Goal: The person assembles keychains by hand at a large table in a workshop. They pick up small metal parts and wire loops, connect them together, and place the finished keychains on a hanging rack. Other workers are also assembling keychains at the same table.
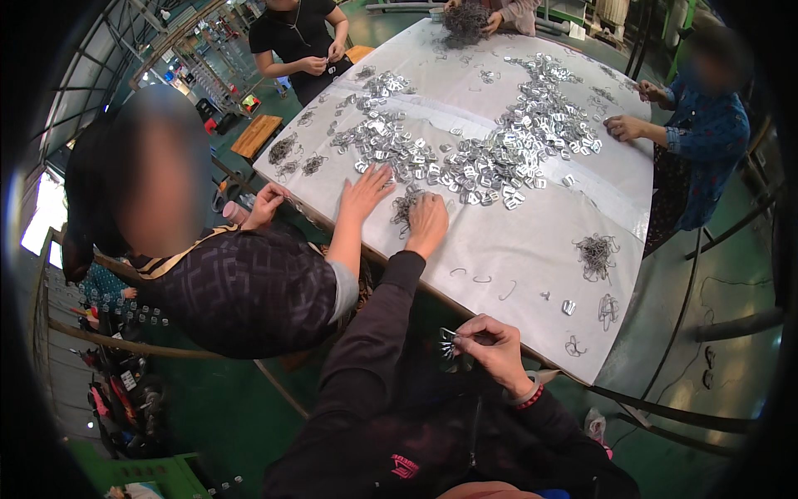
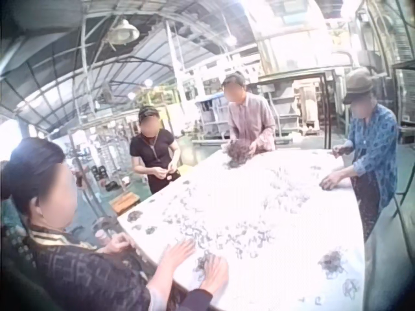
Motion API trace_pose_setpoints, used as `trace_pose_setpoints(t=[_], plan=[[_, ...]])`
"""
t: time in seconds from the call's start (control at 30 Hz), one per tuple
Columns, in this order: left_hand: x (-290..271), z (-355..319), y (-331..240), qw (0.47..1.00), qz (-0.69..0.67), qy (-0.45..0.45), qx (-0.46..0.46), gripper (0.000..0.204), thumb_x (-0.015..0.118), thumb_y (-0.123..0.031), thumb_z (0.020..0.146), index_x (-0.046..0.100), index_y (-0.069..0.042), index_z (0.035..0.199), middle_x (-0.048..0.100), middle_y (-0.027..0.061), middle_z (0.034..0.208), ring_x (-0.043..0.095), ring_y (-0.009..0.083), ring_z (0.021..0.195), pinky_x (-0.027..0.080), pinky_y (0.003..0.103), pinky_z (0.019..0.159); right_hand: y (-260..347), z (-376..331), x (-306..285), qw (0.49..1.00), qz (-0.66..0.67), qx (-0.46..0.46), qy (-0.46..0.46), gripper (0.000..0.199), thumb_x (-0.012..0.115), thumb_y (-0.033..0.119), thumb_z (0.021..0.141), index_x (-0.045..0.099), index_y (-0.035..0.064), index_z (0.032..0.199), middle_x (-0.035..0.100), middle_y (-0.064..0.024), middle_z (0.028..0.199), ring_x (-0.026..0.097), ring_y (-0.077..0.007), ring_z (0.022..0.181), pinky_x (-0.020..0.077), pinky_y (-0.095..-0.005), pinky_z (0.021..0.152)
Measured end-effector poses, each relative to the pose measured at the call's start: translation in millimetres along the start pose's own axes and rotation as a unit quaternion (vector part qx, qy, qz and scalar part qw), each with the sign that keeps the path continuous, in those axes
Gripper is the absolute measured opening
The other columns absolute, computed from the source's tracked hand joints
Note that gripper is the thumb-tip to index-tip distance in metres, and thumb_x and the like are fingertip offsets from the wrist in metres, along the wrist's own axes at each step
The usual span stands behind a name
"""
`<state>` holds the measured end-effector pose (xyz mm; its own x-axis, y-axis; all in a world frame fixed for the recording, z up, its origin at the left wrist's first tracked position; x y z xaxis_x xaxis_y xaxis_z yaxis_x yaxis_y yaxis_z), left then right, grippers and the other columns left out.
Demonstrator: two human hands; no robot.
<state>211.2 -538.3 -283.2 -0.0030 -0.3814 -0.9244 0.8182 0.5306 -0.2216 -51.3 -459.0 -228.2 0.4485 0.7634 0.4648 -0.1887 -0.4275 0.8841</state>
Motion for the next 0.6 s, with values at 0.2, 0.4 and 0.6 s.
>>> trace_pose_setpoints(t=[0.2, 0.4, 0.6], plan=[[-65.1, -26.6, -7.9, 0.97, -0.223, -0.087, 0.047, 0.019, 0.048, -0.005, 0.094, 0.055, 0.004, 0.109, 0.061, 0.022, 0.1, 0.06, 0.0368, 0.095, 0.047, 0.044, 0.081, 4.1, -3.0, 7.3, 1.0, -0.019, -0.013, 0.005, 0.008, 0.064, -0.011, 0.083, 0.065, -0.006, 0.089, 0.062, -0.0078, 0.091, 0.065, -0.013, 0.076, 0.0545, -0.0241, 0.068], [-75.1, -83.3, -8.9, 0.926, -0.375, -0.002, -0.036, 0.018, 0.051, -0.005, 0.096, 0.061, 0.005, 0.107, 0.064, 0.0161, 0.096, 0.067, 0.0197, 0.07, 0.054, 0.029, 0.062, 0.0, 2.0, 5.5, 0.999, -0.042, -0.018, 0.002, 0.007, 0.065, -0.007, 0.084, 0.065, -0.0047, 0.09, 0.064, -0.0059, 0.088, 0.064, -0.0114, 0.076, 0.0534, -0.0237, 0.069], [-118.6, -143.4, -20.2, 0.823, -0.551, 0.026, -0.136, 0.012, 0.055, -0.004, 0.096, 0.058, 0.006, 0.103, 0.064, 0.0079, 0.088, 0.066, 0.0135, 0.082, 0.053, 0.026, 0.072, -7.2, 5.8, -3.0, 0.999, -0.036, -0.022, -0.022, 0.008, 0.065, -0.006, 0.084, 0.066, -0.0045, 0.092, 0.066, -0.0064, 0.089, 0.065, -0.0113, 0.076, 0.0534, -0.0238, 0.07]])
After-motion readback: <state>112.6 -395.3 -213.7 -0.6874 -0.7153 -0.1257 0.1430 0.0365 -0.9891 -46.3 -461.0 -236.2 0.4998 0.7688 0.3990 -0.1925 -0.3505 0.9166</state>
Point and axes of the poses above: each hand's wrist, its own z-axis towards the middle knuckle, its own x-axis out of the palm, y = z × x, the point moved 9 cm from there along z, towards the middle knuckle
